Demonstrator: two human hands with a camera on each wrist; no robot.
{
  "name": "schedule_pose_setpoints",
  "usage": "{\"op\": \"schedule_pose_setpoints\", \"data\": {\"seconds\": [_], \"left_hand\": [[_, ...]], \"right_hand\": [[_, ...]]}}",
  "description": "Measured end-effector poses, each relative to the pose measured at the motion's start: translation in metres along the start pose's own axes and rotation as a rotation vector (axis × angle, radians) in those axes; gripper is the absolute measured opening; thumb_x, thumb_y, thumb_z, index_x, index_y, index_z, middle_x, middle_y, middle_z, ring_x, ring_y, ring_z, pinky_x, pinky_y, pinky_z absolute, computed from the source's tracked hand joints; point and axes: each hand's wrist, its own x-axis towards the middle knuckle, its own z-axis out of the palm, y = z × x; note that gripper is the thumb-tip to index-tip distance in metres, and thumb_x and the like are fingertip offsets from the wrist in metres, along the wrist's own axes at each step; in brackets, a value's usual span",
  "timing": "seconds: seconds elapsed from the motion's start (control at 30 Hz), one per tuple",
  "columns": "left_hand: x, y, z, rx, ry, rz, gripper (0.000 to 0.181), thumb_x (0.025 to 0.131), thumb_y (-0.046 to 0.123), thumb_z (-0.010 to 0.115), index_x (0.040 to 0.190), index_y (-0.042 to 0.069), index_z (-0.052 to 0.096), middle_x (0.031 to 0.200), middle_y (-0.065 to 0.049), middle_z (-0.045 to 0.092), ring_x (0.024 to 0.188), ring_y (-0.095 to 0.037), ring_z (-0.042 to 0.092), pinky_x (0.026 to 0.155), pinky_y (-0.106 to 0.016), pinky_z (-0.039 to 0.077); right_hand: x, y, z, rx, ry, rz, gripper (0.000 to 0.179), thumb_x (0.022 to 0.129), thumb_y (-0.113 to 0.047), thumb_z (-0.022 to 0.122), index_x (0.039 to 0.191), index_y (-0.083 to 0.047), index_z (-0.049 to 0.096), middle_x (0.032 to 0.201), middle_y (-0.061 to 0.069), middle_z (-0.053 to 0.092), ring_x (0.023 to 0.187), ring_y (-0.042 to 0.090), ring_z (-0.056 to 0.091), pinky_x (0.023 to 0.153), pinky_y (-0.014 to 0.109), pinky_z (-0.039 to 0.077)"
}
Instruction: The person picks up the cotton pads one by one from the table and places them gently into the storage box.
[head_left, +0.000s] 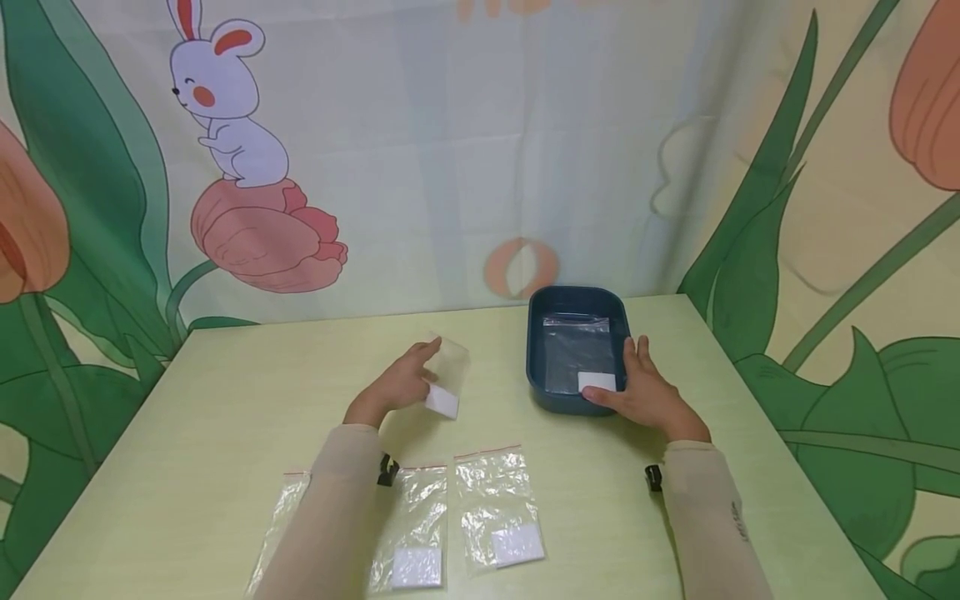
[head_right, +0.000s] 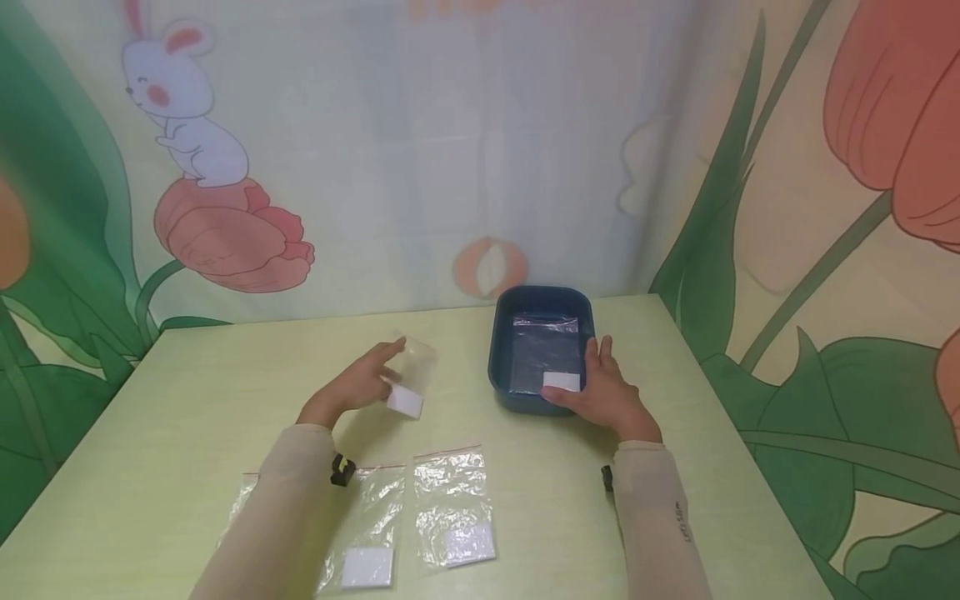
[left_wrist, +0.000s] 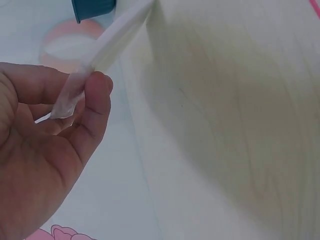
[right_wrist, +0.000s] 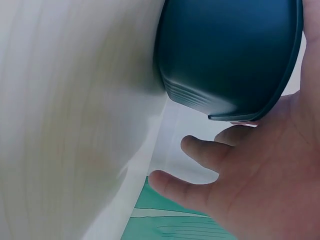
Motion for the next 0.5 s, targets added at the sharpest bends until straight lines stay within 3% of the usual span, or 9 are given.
{"op": "schedule_pose_setpoints", "data": {"seconds": [0.1,0.33,0.5], "left_hand": [[0.001,0.001,0.000,-0.022,-0.004,0.006,0.091,0.078,-0.014,0.051,0.161,0.004,0.019,0.161,-0.021,0.026,0.127,-0.041,0.053,0.104,-0.049,0.042],[0.003,0.006,-0.002,-0.074,-0.012,0.006,0.095,0.079,-0.010,0.058,0.162,0.006,0.015,0.167,-0.015,0.013,0.146,-0.040,0.028,0.117,-0.050,0.022],[0.003,0.011,-0.001,-0.123,-0.020,0.006,0.093,0.081,-0.012,0.055,0.162,0.004,0.013,0.167,-0.016,0.011,0.131,-0.040,0.050,0.108,-0.046,0.039]], "right_hand": [[0.001,0.001,0.000,0.003,0.005,-0.003,0.131,0.082,-0.075,0.063,0.158,-0.002,-0.014,0.161,0.023,-0.025,0.147,0.053,0.004,0.104,0.079,0.014],[0.002,0.004,0.002,0.008,0.019,-0.025,0.133,0.081,-0.076,0.065,0.158,-0.002,-0.014,0.162,0.022,-0.024,0.147,0.051,0.003,0.104,0.078,0.015],[0.001,0.005,0.002,0.027,0.003,-0.031,0.131,0.083,-0.073,0.065,0.157,0.000,-0.015,0.162,0.021,-0.026,0.147,0.052,0.003,0.111,0.068,0.020]]}}
